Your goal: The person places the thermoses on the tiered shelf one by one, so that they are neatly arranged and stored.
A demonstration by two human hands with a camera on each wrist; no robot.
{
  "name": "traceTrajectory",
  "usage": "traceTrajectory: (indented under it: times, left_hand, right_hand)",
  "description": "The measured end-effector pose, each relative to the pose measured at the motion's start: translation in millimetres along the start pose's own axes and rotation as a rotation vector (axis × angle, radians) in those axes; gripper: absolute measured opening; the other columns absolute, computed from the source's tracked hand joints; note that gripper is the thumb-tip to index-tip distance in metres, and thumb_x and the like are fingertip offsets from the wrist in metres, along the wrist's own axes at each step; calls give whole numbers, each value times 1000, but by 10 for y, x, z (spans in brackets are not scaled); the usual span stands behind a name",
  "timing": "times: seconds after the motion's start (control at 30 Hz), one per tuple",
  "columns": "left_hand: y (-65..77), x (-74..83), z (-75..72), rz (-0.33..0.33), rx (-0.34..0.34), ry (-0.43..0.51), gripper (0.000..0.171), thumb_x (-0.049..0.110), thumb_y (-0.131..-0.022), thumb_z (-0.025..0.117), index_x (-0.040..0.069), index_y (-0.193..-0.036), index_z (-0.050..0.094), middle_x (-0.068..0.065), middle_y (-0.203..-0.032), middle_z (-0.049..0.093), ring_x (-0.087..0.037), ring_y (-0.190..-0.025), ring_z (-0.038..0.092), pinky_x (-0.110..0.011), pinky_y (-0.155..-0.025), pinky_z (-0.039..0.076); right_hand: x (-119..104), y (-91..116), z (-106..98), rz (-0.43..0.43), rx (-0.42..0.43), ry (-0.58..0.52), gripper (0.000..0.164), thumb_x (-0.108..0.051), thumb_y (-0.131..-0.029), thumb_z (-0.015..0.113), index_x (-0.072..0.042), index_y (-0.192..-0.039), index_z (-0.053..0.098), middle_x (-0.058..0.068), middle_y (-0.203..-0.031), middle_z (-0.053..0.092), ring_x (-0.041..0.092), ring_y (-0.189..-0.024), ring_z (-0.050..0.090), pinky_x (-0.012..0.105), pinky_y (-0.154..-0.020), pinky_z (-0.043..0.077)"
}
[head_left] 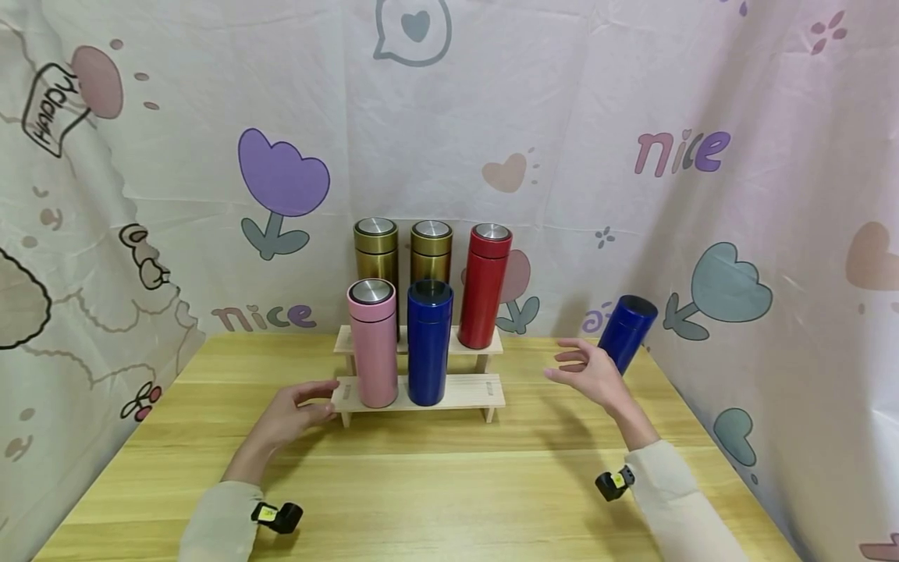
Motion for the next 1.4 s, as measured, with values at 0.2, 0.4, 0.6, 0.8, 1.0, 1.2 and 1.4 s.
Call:
traceTrajectory:
  times: [0.2, 0.4, 0.6, 0.8, 1.0, 1.2, 1.4]
  left_hand:
    - [3, 1, 1, 5, 0, -6, 51, 1, -100, 62, -12, -147, 47, -38, -148, 48, -20, -111, 71, -30, -93, 64]
    - [5, -2, -2, 6, -1, -9, 51, 1, -100, 62, -12, -147, 46, -38, -148, 48, -19, -111, 71, -29, -93, 64]
    - [6, 8, -1, 12, -2, -8, 51, 1, -100, 61, -13, -147, 46, -38, -147, 48, -19, -111, 71, -29, -93, 64]
    - [11, 8, -1, 4, 2, -18, 51, 2, -100, 62, -12, -147, 47, -38, -147, 49, -23, -113, 70, -29, -93, 64]
    - [9, 2, -8, -4, 2, -16, 51, 2, -100, 61, -12, -147, 47, -37, -147, 49, -22, -112, 71, -29, -93, 64]
    - [7, -1, -9, 0, 2, -12, 51, 1, -100, 61, -12, -147, 47, -37, -148, 49, -20, -111, 71, -28, -92, 64]
    - [12, -1, 0, -11, 3, -4, 51, 1, -101, 61, -12, -147, 46, -37, -148, 48, -20, -112, 70, -29, -93, 64]
  right_hand:
    - [109, 24, -104, 1, 18, 10, 69, -31, -90, 82, -5, -146, 53, 27, -136, 65, 41, -121, 67, 47, -96, 63]
    - [212, 53, -182, 8, 35, 4, 66, -26, -91, 81, -1, -145, 52, 28, -134, 65, 42, -121, 65, 37, -91, 63]
    - [316, 93, -260, 25, 48, 5, 70, -26, -92, 80, 1, -148, 49, 29, -136, 64, 45, -126, 61, 36, -91, 63]
    - [437, 122, -350, 88, 54, 16, 72, -31, -92, 80, 0, -148, 47, 27, -138, 63, 40, -126, 62, 30, -88, 61]
    - [541, 147, -425, 121, 65, 44, 73, -34, -93, 78, 1, -148, 46, 29, -141, 61, 43, -127, 61, 35, -90, 61]
    - [601, 176, -502, 141, 79, 100, 73, -40, -94, 76, 1, -147, 48, 28, -141, 62, 45, -128, 58, 50, -98, 58]
    - [676, 207, -548, 154, 109, 119, 61, -35, -94, 76, 4, -136, 55, 27, -132, 66, 42, -120, 62, 37, -88, 59]
Point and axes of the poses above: each hand's wrist, its own y-axis away from the middle knuckle, its own z-axis out of the palm, x = y × z, the point moved 5 cm from there along -y, towards the middle knuckle
